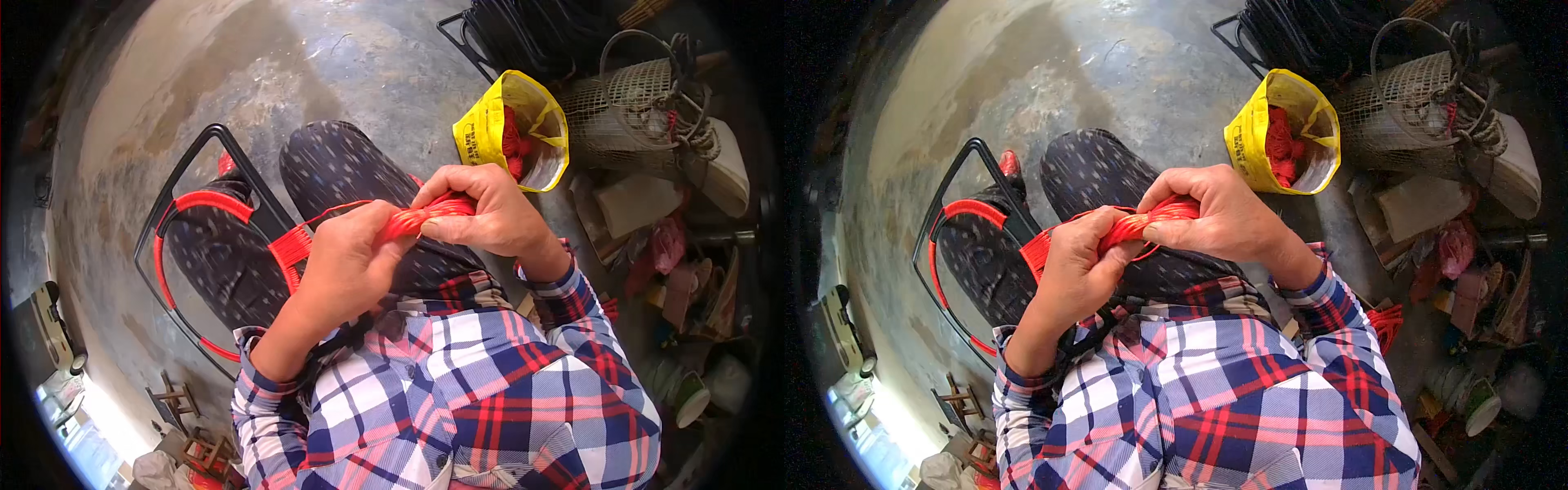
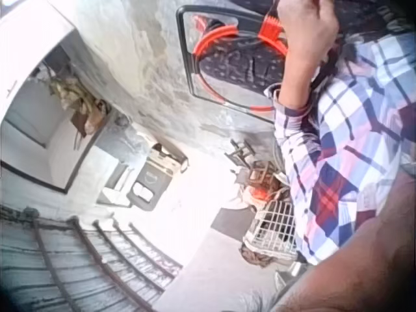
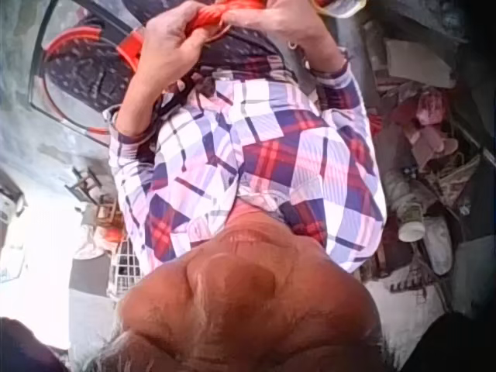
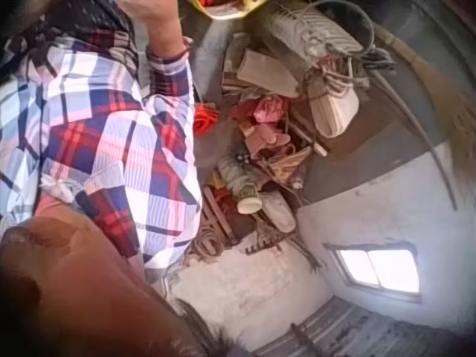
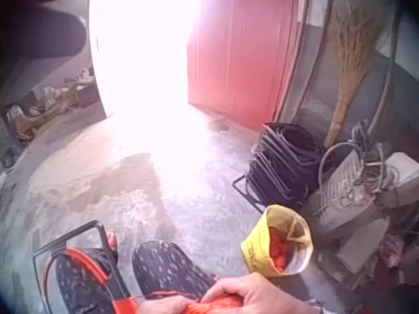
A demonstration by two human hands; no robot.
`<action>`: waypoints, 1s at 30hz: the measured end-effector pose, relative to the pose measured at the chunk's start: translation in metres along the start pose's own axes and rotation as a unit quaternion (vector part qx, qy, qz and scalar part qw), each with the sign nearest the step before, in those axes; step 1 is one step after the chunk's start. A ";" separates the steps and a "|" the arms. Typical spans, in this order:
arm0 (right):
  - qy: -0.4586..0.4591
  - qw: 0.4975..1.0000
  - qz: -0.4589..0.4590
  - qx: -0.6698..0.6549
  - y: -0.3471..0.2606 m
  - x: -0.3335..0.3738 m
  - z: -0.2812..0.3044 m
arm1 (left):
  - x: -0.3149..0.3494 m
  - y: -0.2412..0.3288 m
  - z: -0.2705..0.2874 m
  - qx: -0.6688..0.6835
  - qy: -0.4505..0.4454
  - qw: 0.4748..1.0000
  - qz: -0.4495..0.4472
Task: The person is wrapping a red plastic rope around a black square frame.
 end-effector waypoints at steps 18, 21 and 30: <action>0.064 0.997 0.002 -0.030 0.001 0.008 0.018 | 0.004 -0.004 0.011 0.326 -0.120 0.931 0.110; 0.065 0.987 0.146 0.014 0.002 0.008 0.028 | 0.005 -0.006 0.013 0.335 -0.113 0.928 0.119; 0.043 0.989 0.105 0.095 -0.002 0.001 0.005 | 0.006 -0.008 0.013 0.353 -0.111 0.920 0.131</action>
Point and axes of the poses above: each hand's wrist, its own x-axis away from the middle knuckle, its own z-axis out of the back of the hand, y = z × x, the point moved 2 cm from there along -x, towards the middle knuckle, and after that the axes turned 9 degrees about -y, right-handed, at the moved point
